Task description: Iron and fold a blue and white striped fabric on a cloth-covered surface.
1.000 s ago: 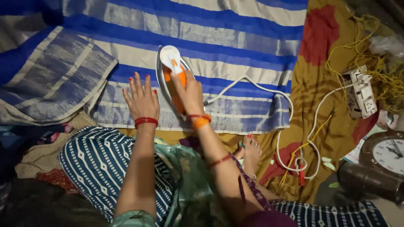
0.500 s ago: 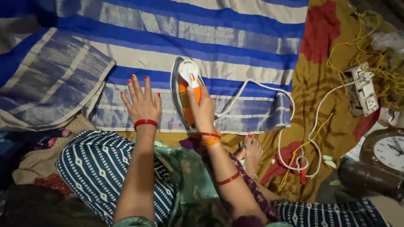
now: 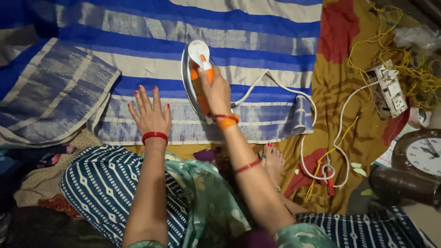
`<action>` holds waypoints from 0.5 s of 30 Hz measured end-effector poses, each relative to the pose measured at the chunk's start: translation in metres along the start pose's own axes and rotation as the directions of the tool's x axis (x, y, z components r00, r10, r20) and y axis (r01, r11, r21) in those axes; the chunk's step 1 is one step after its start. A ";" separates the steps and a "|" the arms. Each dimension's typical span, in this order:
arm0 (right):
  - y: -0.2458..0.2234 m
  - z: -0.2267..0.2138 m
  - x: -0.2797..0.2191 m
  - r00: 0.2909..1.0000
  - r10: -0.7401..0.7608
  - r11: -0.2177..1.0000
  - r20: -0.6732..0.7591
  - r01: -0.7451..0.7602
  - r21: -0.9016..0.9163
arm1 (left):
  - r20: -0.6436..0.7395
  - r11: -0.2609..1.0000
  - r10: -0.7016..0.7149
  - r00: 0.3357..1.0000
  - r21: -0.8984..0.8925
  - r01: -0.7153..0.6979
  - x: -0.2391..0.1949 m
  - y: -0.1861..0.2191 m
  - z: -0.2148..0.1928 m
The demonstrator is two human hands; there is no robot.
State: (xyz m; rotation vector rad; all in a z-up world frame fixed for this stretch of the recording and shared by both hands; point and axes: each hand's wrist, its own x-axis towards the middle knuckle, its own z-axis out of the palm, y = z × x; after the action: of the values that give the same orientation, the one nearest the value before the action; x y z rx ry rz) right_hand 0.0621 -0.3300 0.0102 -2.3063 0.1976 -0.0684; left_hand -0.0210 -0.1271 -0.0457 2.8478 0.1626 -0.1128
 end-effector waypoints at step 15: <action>0.008 -0.019 0.032 0.997 0.045 0.995 0.054 -0.040 -0.095 | -0.008 0.999 -0.014 1.000 0.032 0.015 -0.001 0.003 0.002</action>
State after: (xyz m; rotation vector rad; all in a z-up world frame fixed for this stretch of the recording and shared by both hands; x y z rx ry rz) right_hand 0.0904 -0.3543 0.0168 -2.3929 0.2253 0.0282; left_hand -0.0213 -0.1303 -0.0467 2.8795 0.1847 -0.1090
